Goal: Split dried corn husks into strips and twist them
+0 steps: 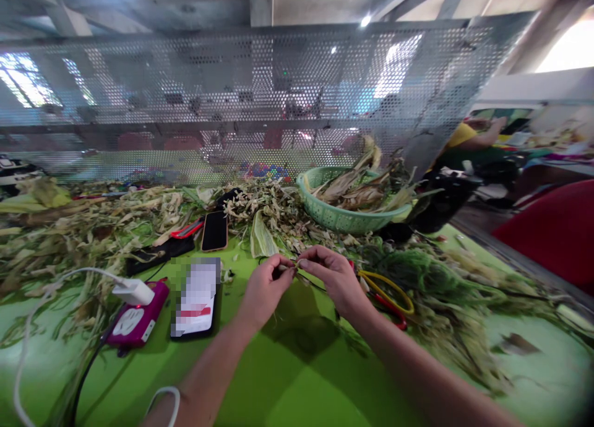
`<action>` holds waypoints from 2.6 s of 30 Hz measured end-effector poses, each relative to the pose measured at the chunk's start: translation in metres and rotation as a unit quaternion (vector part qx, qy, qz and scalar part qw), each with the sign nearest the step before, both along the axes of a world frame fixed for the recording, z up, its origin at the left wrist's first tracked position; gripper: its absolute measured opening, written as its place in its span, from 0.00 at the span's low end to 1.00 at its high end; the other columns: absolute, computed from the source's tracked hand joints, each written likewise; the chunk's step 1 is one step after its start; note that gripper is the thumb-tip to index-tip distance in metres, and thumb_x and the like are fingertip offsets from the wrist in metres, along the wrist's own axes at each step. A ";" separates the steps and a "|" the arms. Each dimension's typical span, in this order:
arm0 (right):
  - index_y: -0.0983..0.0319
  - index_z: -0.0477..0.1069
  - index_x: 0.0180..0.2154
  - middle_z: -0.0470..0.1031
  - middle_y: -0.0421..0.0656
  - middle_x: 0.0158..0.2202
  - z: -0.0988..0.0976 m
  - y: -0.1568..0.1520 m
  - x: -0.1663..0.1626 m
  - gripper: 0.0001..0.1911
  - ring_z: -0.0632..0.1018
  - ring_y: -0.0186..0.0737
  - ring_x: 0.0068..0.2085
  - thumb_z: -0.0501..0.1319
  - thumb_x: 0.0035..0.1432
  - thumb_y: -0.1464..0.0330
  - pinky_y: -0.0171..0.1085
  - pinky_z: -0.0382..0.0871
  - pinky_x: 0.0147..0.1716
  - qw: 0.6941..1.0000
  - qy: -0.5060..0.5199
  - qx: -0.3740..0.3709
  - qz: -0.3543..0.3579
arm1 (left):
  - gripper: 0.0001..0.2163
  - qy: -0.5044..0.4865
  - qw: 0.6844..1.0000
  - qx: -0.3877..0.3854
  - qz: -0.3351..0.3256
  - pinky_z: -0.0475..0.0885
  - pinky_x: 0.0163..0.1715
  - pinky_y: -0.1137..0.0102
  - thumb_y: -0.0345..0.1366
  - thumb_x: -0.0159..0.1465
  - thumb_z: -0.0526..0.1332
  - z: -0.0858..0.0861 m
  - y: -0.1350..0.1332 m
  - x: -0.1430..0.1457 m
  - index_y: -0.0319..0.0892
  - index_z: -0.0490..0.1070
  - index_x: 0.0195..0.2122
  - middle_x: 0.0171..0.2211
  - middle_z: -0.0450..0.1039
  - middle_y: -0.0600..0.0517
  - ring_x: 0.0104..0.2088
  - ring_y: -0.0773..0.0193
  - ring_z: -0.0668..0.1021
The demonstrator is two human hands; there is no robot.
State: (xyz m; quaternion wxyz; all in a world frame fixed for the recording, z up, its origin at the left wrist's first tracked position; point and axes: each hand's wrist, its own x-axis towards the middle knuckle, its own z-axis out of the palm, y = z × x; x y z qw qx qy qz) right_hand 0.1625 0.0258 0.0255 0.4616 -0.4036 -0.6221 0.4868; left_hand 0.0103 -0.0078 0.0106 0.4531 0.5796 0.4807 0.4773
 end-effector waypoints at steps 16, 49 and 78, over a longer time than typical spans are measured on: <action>0.62 0.68 0.23 0.65 0.37 0.22 0.005 0.001 0.003 0.07 0.64 0.34 0.26 0.61 0.46 0.65 0.34 0.56 0.28 0.999 0.000 -0.031 0.034 | 0.11 -0.055 0.998 -0.042 0.007 0.61 0.30 0.73 0.43 0.58 0.60 -0.003 0.003 -0.001 0.41 0.70 0.37 0.27 0.66 0.54 0.29 0.68 0.67; 0.60 0.72 0.33 0.73 0.41 0.30 -0.005 0.003 0.005 0.05 0.74 0.38 0.32 0.63 0.54 0.66 0.36 0.68 0.33 0.973 -0.129 0.188 -0.040 | 0.15 -0.050 0.999 -0.011 0.016 0.64 0.33 0.72 0.45 0.58 0.61 -0.005 0.005 -0.002 0.40 0.69 0.39 0.30 0.68 0.52 0.32 0.66 0.69; 0.61 0.70 0.29 0.69 0.39 0.27 -0.001 0.004 0.003 0.12 0.69 0.36 0.31 0.64 0.49 0.59 0.34 0.63 0.32 1.000 -0.008 0.013 -0.023 | 0.13 -0.173 0.981 -0.084 0.017 0.64 0.33 0.72 0.42 0.56 0.64 -0.006 0.004 0.001 0.39 0.70 0.37 0.29 0.70 0.52 0.31 0.67 0.71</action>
